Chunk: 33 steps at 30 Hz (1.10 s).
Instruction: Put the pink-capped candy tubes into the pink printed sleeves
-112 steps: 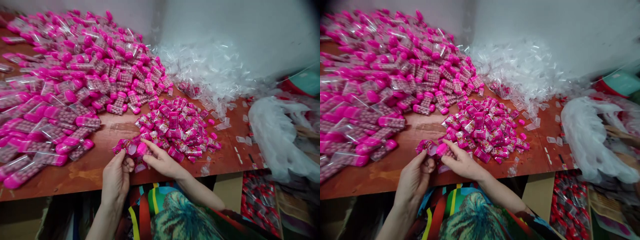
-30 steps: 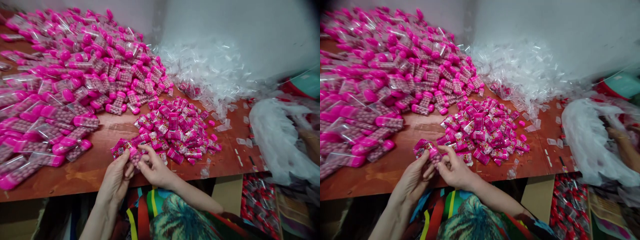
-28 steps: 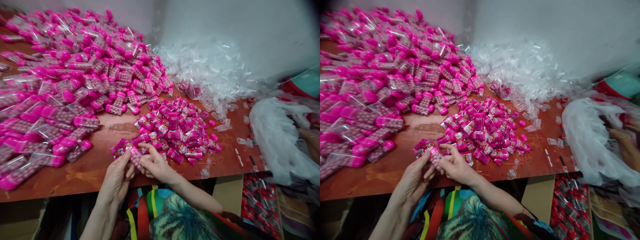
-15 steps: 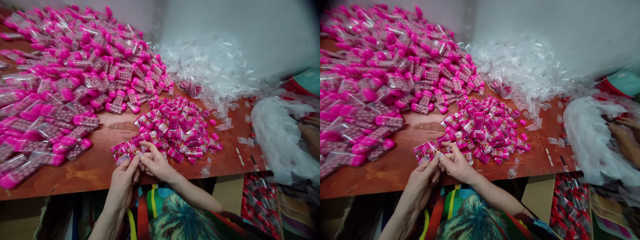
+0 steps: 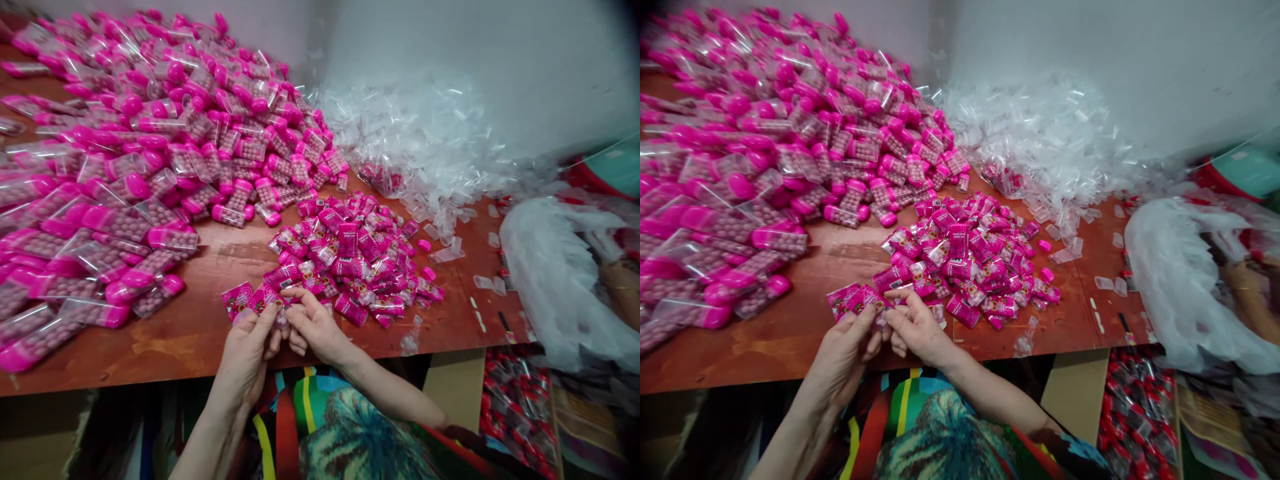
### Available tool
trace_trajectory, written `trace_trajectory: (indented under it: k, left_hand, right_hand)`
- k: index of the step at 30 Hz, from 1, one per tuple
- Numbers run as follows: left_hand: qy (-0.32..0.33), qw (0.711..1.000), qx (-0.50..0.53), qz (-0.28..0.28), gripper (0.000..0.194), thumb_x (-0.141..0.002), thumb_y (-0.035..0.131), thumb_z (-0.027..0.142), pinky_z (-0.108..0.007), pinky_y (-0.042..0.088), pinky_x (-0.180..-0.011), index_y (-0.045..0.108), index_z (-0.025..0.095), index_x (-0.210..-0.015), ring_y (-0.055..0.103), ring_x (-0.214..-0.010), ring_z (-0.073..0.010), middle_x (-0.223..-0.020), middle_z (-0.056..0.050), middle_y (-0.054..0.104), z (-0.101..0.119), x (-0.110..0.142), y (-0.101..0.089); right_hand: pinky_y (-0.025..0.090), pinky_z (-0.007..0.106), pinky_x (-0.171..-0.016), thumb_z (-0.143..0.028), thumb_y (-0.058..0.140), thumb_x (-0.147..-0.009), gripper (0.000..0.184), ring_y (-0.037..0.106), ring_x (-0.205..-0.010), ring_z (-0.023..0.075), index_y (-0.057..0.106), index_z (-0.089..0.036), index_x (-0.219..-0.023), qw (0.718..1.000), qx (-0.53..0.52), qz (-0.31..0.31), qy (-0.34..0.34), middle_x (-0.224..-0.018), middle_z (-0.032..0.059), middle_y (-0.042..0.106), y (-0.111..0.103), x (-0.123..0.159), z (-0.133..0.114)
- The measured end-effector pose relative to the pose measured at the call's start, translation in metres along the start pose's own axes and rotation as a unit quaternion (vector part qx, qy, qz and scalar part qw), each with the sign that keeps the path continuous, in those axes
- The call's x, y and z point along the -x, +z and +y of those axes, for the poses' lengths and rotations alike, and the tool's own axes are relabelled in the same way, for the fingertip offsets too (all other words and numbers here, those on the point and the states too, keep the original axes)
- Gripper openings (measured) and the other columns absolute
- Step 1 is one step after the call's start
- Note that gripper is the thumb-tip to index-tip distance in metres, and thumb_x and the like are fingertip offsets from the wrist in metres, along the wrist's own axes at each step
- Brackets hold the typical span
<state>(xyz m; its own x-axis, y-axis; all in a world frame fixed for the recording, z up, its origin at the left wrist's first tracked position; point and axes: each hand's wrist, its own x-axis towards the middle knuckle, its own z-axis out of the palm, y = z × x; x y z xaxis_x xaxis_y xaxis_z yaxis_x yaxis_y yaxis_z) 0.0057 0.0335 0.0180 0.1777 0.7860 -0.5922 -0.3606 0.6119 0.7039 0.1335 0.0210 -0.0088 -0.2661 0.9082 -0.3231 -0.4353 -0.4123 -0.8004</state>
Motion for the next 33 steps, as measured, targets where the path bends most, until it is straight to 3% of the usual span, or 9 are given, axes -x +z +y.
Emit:
trace_trajectory:
  k: [4, 8, 14, 21, 24, 27, 31, 33]
  left_hand:
    - [-0.003, 1.000, 0.004, -0.006, 0.044, -0.069, 0.079, 0.050, -0.019, 0.025, -0.041, 0.057, 0.016, -0.053, 0.033, -0.043, -0.0063, -0.043, 0.004, 0.043, -0.001, -0.001, -0.002]
    - [-0.011, 0.998, 0.009, -0.060, 0.045, -0.076, 0.073, 0.053, -0.021, 0.027, -0.043, 0.058, 0.017, -0.054, 0.035, -0.046, -0.0086, -0.046, 0.003, 0.043, 0.001, -0.002, -0.007]
    - [-0.023, 0.993, 0.012, -0.119, 0.050, -0.083, 0.064, 0.056, -0.022, 0.030, -0.046, 0.059, 0.016, -0.054, 0.040, -0.049, -0.0101, -0.050, -0.001, 0.049, 0.002, -0.001, -0.015]
    - [-0.025, 0.996, 0.089, -0.018, 0.032, -0.073, 0.079, 0.043, -0.017, 0.025, -0.039, 0.060, 0.017, -0.073, 0.037, -0.043, -0.0070, -0.050, 0.005, 0.050, -0.002, -0.002, -0.016]
    - [-0.016, 0.994, 0.106, 0.010, 0.034, -0.068, 0.083, 0.040, -0.016, 0.027, -0.039, 0.059, 0.017, -0.073, 0.039, -0.045, -0.0065, -0.051, 0.005, 0.050, -0.004, -0.002, -0.016]
    - [-0.009, 0.994, 0.112, 0.006, 0.033, -0.068, 0.083, 0.038, -0.016, 0.028, -0.040, 0.058, 0.016, -0.068, 0.037, -0.045, -0.0058, -0.051, 0.005, 0.048, -0.002, 0.001, -0.013]
    - [-0.004, 0.994, 0.106, -0.016, 0.034, -0.072, 0.079, 0.041, -0.018, 0.036, -0.045, 0.056, 0.017, -0.064, 0.039, -0.046, -0.0078, -0.048, 0.005, 0.045, 0.006, 0.004, -0.009]
    - [0.007, 0.996, 0.090, -0.009, 0.031, -0.073, 0.078, 0.044, -0.019, 0.033, -0.042, 0.062, 0.017, -0.075, 0.040, -0.046, -0.0092, -0.050, 0.004, 0.048, 0.007, 0.005, -0.009]
  right_hand:
    - [0.035, 0.016, -0.033, -0.045, 0.063, -0.089, 0.042, 0.037, -0.033, 0.0024, 0.043, -0.023, -0.119, 0.999, 0.031, 0.012, -0.017, -0.066, -0.0114, 0.050, 0.002, -0.001, 0.004]
    - [0.034, 0.015, -0.033, -0.042, 0.061, -0.090, 0.039, 0.038, -0.034, 0.0018, 0.044, -0.023, -0.119, 0.998, 0.054, 0.019, -0.040, -0.068, -0.0109, 0.051, 0.000, -0.002, 0.006]
    - [0.037, 0.016, -0.035, -0.043, 0.062, -0.090, 0.039, 0.038, -0.034, 0.0031, 0.044, -0.023, -0.118, 1.000, 0.022, 0.005, -0.015, -0.064, -0.0108, 0.051, -0.001, -0.003, 0.006]
    - [0.032, 0.015, -0.036, -0.046, 0.062, -0.090, 0.040, 0.042, -0.039, 0.0039, 0.046, -0.021, -0.117, 0.995, 0.092, 0.025, -0.043, -0.065, -0.0082, 0.055, 0.009, -0.001, 0.012]
    - [0.045, 0.018, -0.047, -0.045, 0.065, -0.088, 0.044, 0.053, -0.049, 0.0072, 0.043, -0.021, -0.117, 0.995, 0.090, 0.007, -0.048, -0.069, -0.0062, 0.060, 0.013, -0.002, 0.017]
    - [0.052, 0.024, -0.058, -0.046, 0.062, -0.090, 0.038, 0.058, -0.054, 0.0101, 0.042, -0.022, -0.112, 0.994, 0.095, 0.012, -0.061, -0.067, -0.0062, 0.059, 0.017, -0.003, 0.018]
    - [0.039, 0.019, -0.045, -0.048, 0.057, -0.092, 0.034, 0.045, -0.045, 0.0071, 0.047, -0.021, -0.110, 0.988, 0.144, 0.012, -0.056, -0.063, -0.0076, 0.051, 0.016, -0.006, 0.007]
    - [0.039, 0.019, -0.048, -0.041, 0.058, -0.092, 0.030, 0.048, -0.052, 0.0079, 0.051, -0.020, -0.112, 0.975, 0.200, 0.040, -0.091, -0.070, -0.0047, 0.054, 0.011, -0.011, -0.007]
